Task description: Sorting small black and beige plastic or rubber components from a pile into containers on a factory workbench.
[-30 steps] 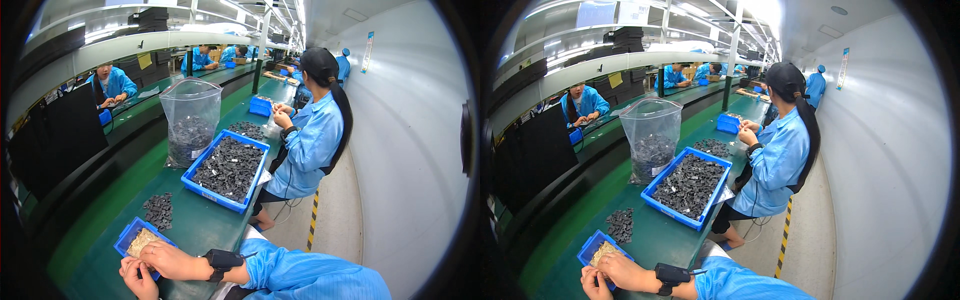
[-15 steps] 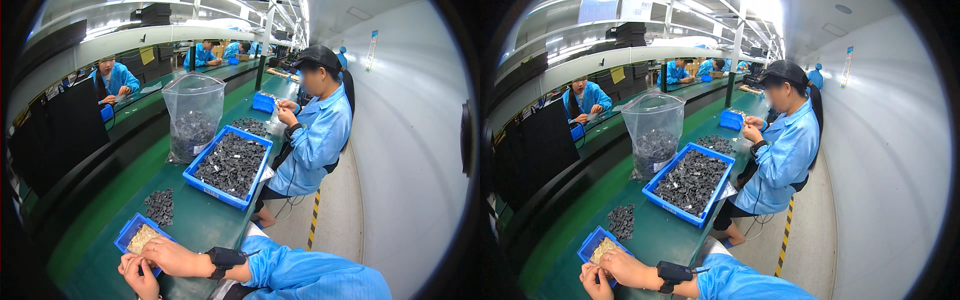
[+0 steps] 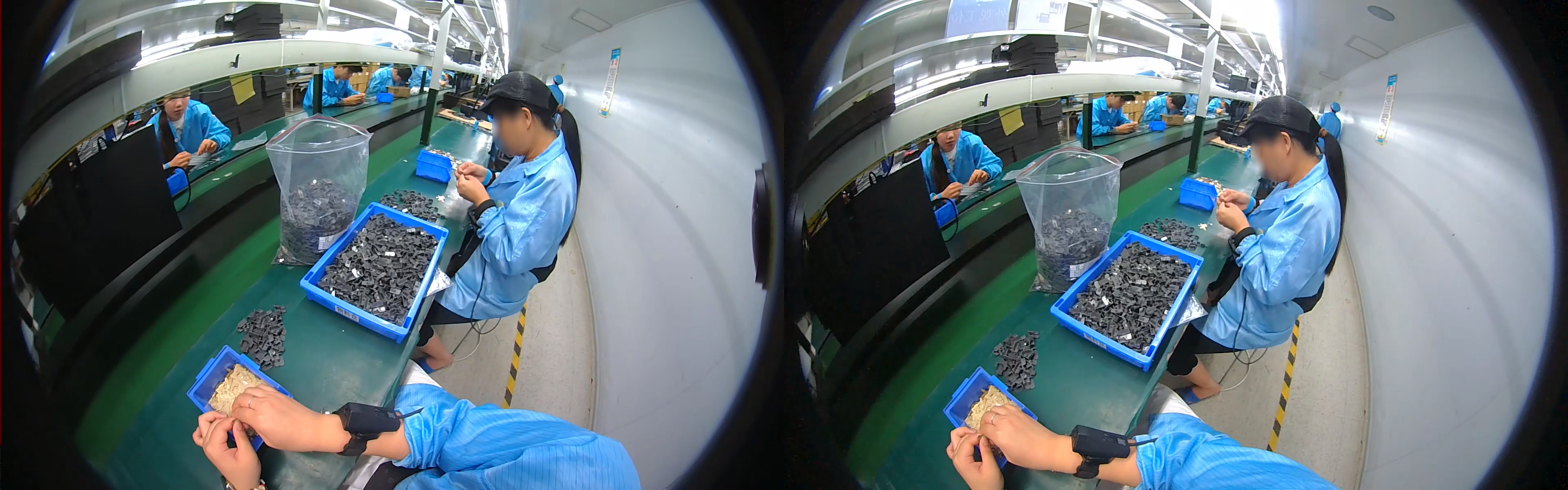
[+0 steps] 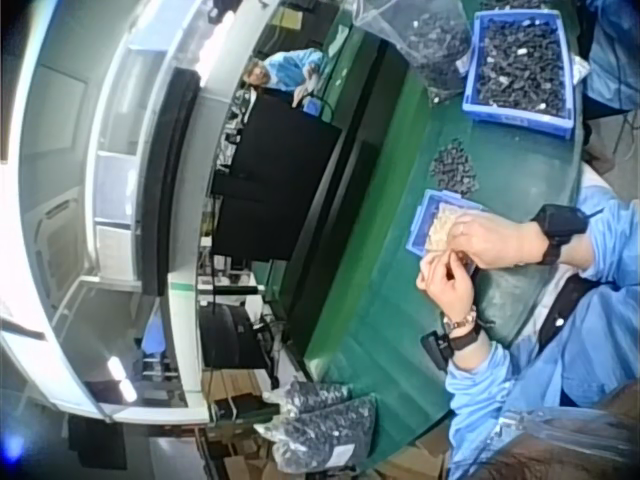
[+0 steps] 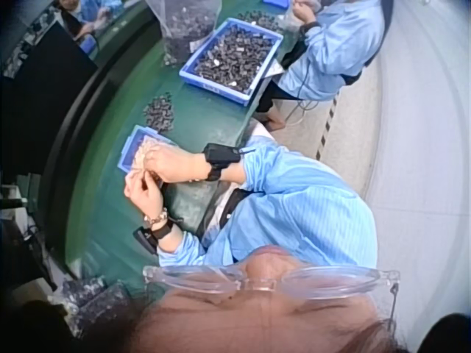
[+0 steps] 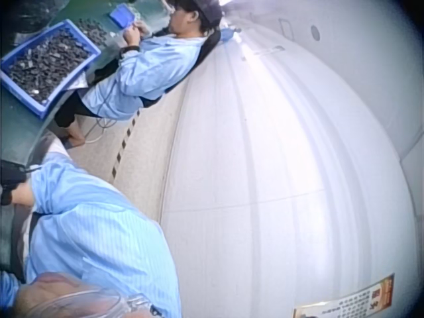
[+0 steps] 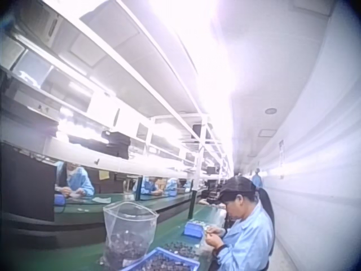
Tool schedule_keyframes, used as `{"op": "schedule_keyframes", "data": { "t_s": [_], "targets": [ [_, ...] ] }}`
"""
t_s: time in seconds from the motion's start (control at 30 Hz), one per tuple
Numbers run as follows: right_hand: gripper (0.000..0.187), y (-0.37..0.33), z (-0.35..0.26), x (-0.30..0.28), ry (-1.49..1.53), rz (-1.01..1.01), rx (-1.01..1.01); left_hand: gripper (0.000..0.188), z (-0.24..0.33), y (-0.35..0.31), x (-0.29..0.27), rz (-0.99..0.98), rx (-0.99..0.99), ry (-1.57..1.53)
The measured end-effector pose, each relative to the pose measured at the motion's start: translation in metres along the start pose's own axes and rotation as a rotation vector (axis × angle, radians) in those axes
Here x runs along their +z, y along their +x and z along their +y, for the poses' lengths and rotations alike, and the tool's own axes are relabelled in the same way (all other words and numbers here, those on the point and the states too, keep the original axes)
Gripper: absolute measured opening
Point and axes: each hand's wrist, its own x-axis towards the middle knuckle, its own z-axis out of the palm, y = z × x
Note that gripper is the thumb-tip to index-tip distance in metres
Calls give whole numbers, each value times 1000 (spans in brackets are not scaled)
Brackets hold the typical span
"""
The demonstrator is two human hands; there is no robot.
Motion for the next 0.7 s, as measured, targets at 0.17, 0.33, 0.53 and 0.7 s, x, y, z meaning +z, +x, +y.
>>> {"op": "schedule_keyframes", "data": {
  "t_s": [0.17, 0.33, 0.53, 0.7],
  "targets": [
    [10, 0, -1, -3, 8, -21, 0, 7, 1, 1, 0, -2, 2, -22],
    [9, -2, 1, -5, 8, -34, 27, 7, 1, 1, 1, -8, 1, -25],
    [23, -6, 3, 2, 15, -6, 19, 7, 3, 1, -1, 12, -9, -40],
    [19, -3, 6, -1, -32, -46, 25, 8, 3, 2, 0, 4, 2, 10]
  ]
}}
